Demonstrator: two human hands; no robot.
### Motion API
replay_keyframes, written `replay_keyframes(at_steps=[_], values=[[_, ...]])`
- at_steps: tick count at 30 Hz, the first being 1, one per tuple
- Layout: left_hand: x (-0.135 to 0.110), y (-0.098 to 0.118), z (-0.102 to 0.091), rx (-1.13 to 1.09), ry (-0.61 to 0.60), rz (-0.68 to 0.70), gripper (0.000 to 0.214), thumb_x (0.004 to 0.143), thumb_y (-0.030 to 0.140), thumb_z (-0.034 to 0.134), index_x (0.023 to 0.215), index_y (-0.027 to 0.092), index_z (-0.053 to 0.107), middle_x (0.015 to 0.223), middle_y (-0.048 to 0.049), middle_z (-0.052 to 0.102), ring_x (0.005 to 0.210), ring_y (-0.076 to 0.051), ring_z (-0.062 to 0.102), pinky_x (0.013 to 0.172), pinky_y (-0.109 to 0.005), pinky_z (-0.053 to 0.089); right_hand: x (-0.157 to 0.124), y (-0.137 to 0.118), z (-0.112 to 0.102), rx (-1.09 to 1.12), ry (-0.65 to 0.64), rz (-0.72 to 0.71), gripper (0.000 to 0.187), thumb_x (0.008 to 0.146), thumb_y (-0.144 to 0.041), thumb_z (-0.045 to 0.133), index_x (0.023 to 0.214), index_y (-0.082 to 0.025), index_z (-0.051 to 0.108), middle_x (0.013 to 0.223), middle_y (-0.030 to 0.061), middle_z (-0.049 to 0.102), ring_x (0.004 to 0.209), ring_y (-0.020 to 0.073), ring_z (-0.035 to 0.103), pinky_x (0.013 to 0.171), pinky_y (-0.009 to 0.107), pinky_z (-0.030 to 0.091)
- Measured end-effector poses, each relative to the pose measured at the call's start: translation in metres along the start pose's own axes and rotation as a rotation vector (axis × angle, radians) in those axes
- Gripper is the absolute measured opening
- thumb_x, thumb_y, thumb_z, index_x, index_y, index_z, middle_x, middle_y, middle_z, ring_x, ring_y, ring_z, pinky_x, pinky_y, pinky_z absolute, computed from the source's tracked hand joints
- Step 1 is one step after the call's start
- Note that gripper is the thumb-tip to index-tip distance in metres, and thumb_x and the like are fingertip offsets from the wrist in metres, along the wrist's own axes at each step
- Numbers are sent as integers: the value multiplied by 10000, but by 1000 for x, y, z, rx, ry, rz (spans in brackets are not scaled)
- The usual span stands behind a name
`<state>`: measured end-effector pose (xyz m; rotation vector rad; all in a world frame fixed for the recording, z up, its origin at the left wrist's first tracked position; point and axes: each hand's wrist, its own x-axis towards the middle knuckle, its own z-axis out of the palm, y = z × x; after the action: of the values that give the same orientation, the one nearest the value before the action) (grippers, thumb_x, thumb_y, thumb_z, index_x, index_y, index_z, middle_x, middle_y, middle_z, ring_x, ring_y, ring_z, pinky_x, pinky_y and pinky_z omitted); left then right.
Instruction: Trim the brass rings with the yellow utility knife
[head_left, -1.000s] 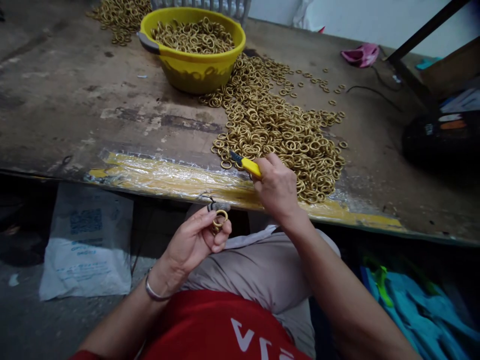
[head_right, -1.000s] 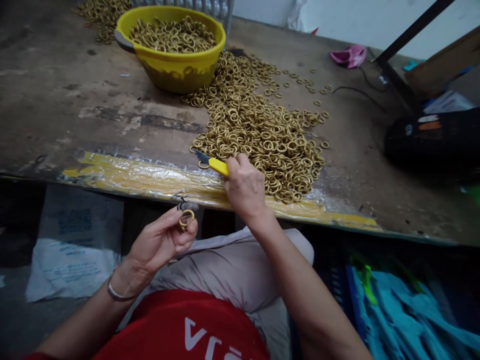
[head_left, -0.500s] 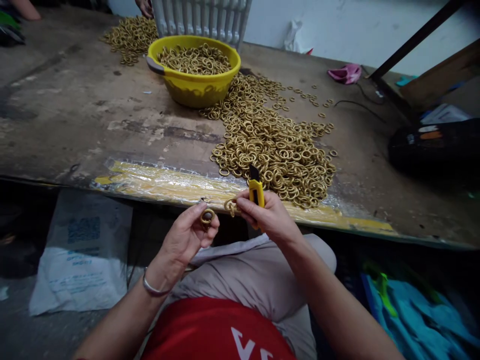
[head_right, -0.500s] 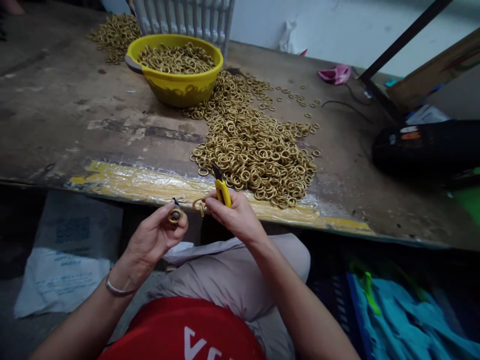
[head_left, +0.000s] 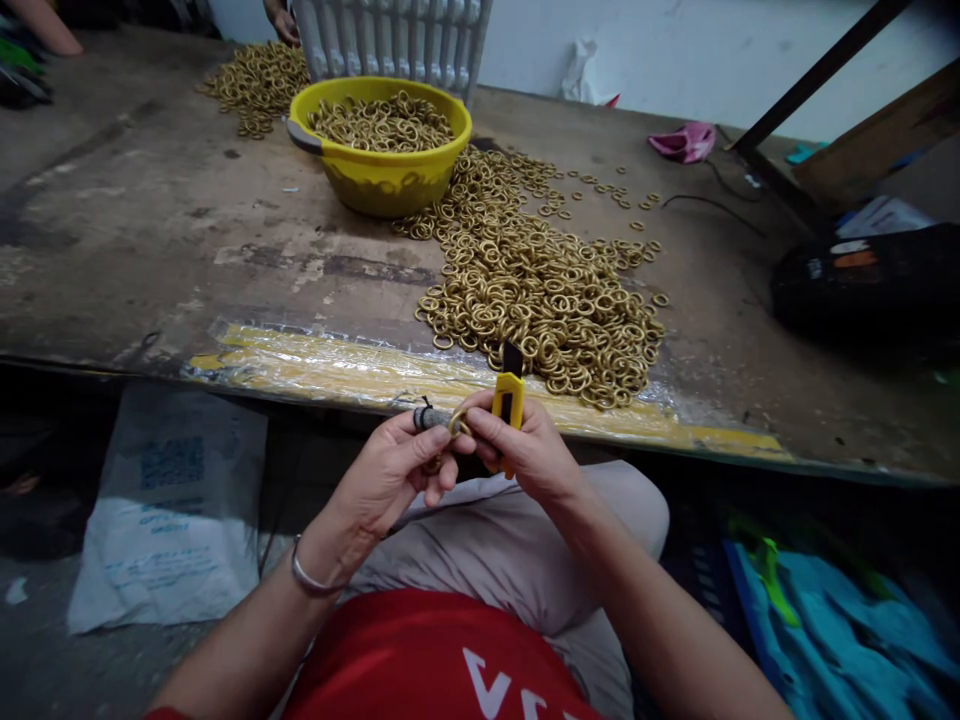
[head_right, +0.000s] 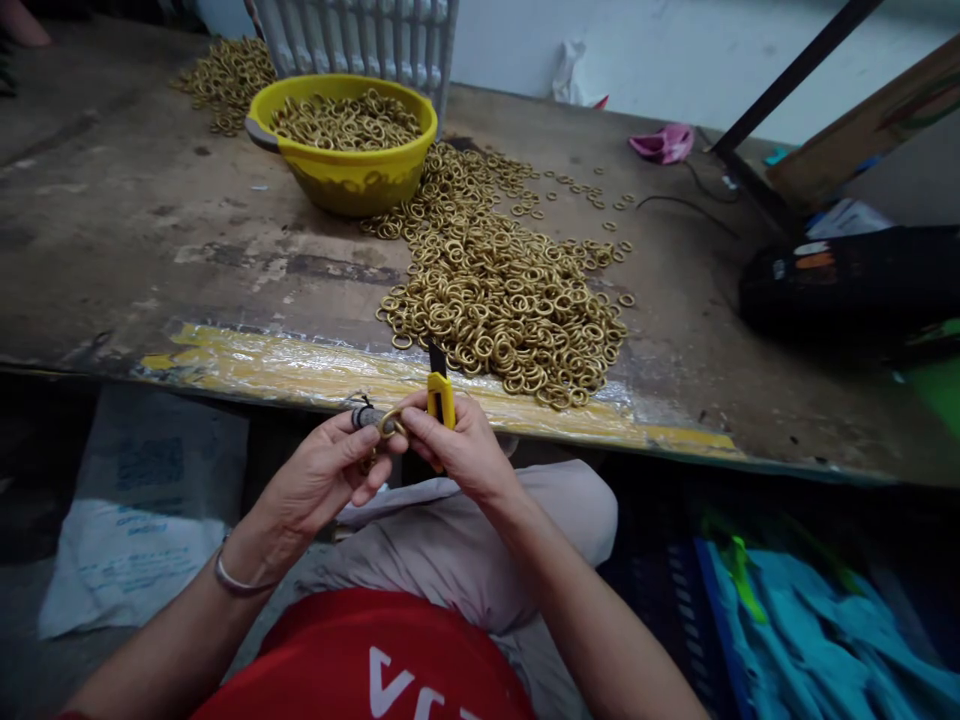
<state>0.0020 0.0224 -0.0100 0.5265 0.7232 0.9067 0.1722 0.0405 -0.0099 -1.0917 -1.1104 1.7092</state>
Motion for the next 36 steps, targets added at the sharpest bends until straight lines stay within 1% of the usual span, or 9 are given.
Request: replay_keyframes(at_steps=[2,7,12,21,23,25,28,32,36], values=[[0,0,3,19,5,5,229,761,283,783,885,99,723,828,-76,710,493,-75,559,389,-163,436,-1,2,1,6,14,-8,318,804,-473,696,878,-166,652,545,-58,482,437,58,367,412,188,276],[-1,-2,9,129,70,45,233,735,302,803,770,97,698,603,-15,623,463,-72,519,452,-185,428,-4,-4,2,-20,-10,-14,351,792,-485,700,901,-155,660,539,-61,480,435,57,351,422,200,255],[-2,-4,8,334,112,150,197,780,275,757,726,116,653,565,15,582,476,-78,519,477,-193,431,-7,-12,0,-91,-56,-31,311,770,-431,731,893,-153,663,628,-30,575,527,79,471,518,215,357],[-5,-6,7,401,87,142,145,808,207,705,711,129,630,552,28,569,461,-72,510,502,-198,432,-6,-5,0,-181,-22,-39,324,867,-473,598,841,-155,660,529,-65,417,459,75,329,466,226,268],[-5,-8,6,374,98,146,151,803,218,716,717,133,626,562,27,568,463,-75,514,498,-200,430,-10,-6,-1,-305,38,-107,305,903,-439,546,839,-162,654,579,-38,473,492,89,371,491,236,299],[-5,-9,4,355,113,154,162,802,248,727,735,137,630,566,25,569,465,-82,519,495,-204,433,-16,-7,-3,-544,104,-245,236,918,-346,524,816,-173,648,658,-5,535,577,116,451,565,248,358],[-5,-9,3,354,120,179,212,806,313,741,749,137,638,579,18,575,478,-89,526,492,-205,435,-29,-5,-7,-926,80,-414,134,869,-156,512,867,-181,644,770,30,599,717,155,542,679,263,406],[-6,-9,3,378,104,218,245,800,358,754,768,139,649,593,19,574,485,-93,529,495,-208,441,-39,-1,-10,-1217,48,-404,234,831,-72,501,1004,-172,623,904,58,646,790,179,594,712,269,425],[-8,-8,3,461,136,233,220,815,346,742,793,143,660,576,22,570,480,-92,521,503,-206,439,-39,-1,-5,-1367,70,-366,204,829,-63,506,965,-163,621,882,55,655,763,187,609,691,270,414]])
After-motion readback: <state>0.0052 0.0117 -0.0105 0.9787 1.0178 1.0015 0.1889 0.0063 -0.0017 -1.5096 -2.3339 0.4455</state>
